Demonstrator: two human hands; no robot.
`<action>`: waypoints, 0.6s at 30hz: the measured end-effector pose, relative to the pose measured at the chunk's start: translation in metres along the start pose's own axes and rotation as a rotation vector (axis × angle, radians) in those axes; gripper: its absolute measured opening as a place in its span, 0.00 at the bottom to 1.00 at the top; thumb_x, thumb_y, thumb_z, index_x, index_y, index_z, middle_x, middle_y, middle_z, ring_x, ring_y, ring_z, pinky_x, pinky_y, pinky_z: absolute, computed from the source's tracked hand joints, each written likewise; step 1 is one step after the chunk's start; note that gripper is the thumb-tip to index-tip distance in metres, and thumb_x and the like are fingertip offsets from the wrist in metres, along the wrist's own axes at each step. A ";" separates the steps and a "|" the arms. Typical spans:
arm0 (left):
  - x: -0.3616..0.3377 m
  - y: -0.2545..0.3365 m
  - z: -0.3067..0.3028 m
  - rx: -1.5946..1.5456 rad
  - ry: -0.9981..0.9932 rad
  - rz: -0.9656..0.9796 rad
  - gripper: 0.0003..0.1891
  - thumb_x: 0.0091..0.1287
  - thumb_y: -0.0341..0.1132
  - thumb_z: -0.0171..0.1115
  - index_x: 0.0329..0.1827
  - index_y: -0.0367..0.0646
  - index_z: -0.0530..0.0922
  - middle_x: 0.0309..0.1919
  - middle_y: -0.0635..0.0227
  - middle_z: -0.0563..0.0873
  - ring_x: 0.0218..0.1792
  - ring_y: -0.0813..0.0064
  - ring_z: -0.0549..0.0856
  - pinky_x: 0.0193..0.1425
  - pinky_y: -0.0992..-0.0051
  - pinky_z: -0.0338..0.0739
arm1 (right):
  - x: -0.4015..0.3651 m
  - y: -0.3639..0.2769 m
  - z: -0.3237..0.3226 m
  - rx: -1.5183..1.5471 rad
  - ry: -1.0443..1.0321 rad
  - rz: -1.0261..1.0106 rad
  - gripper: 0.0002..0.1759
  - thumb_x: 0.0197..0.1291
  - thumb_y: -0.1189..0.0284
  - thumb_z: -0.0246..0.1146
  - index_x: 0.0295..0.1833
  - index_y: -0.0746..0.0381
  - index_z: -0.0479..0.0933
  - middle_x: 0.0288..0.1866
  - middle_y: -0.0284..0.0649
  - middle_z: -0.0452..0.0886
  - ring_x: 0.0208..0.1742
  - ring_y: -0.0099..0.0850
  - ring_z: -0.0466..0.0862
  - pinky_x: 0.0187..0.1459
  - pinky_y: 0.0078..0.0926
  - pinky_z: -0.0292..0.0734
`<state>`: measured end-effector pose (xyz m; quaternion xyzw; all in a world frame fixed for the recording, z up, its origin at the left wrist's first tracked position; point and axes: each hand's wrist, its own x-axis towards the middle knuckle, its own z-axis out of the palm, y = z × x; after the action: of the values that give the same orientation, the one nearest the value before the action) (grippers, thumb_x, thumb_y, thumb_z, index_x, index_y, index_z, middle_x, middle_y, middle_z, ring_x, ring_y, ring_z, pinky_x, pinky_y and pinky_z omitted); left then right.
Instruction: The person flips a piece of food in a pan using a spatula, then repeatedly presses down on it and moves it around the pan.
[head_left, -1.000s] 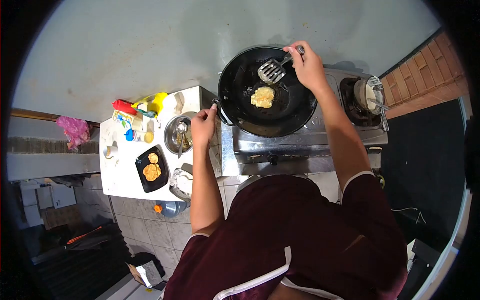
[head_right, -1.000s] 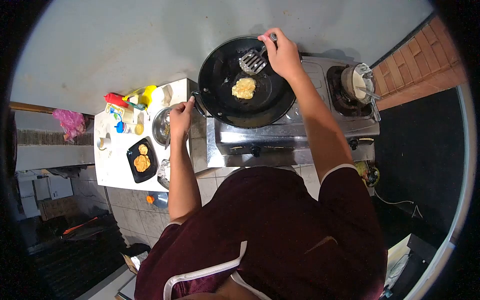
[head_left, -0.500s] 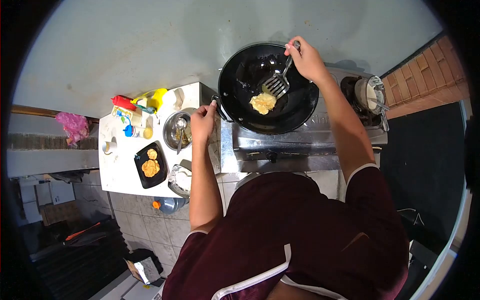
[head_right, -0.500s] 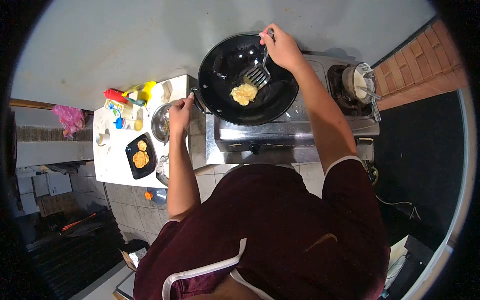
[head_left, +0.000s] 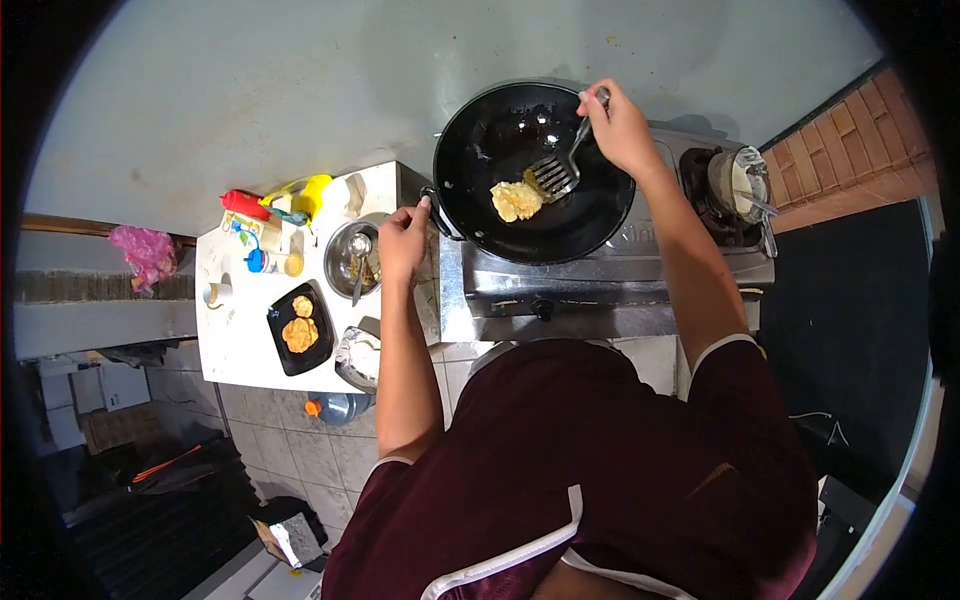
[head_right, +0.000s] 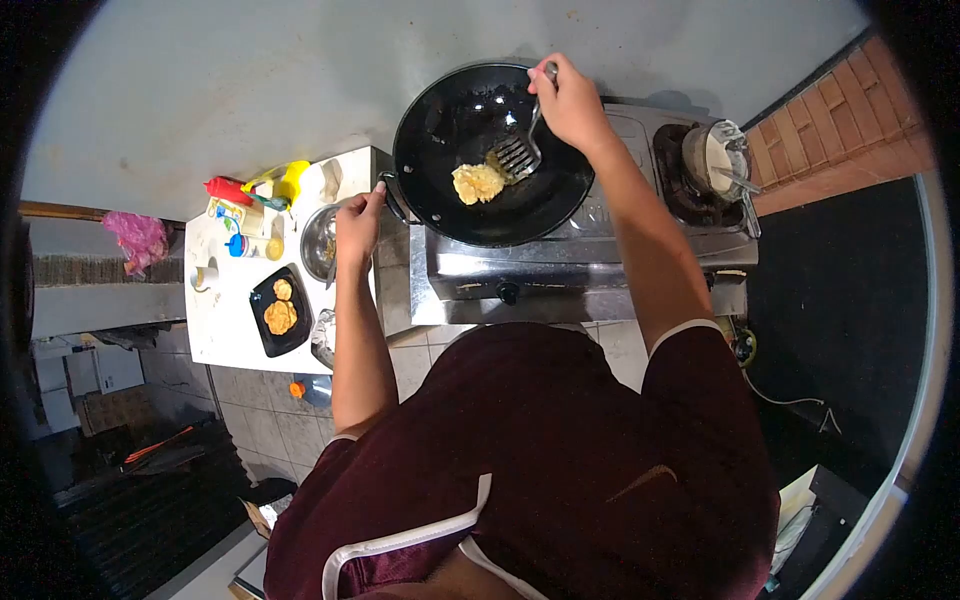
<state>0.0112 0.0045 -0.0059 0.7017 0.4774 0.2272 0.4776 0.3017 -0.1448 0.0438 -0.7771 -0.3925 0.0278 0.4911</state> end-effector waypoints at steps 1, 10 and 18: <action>0.000 0.001 0.000 -0.013 -0.001 0.007 0.21 0.65 0.47 0.62 0.25 0.35 0.79 0.16 0.76 0.73 0.22 0.85 0.67 0.27 0.80 0.63 | -0.001 0.000 0.002 0.026 -0.035 0.000 0.12 0.65 0.65 0.55 0.44 0.63 0.70 0.30 0.40 0.84 0.28 0.30 0.80 0.36 0.27 0.73; -0.002 0.007 -0.001 -0.018 -0.018 -0.001 0.21 0.65 0.46 0.62 0.25 0.34 0.78 0.16 0.76 0.73 0.22 0.85 0.67 0.27 0.80 0.63 | -0.009 0.004 0.004 -0.001 0.027 0.104 0.12 0.66 0.65 0.55 0.42 0.64 0.71 0.30 0.40 0.83 0.30 0.30 0.81 0.38 0.28 0.74; -0.001 0.005 0.000 -0.012 -0.003 0.006 0.21 0.65 0.46 0.62 0.23 0.34 0.77 0.16 0.74 0.74 0.22 0.83 0.67 0.28 0.79 0.64 | -0.016 -0.004 0.001 -0.018 0.104 0.082 0.12 0.66 0.65 0.55 0.41 0.64 0.71 0.30 0.40 0.83 0.31 0.30 0.81 0.37 0.28 0.74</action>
<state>0.0128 0.0028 -0.0018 0.7006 0.4733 0.2306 0.4816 0.2881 -0.1528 0.0409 -0.7975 -0.3345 0.0039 0.5021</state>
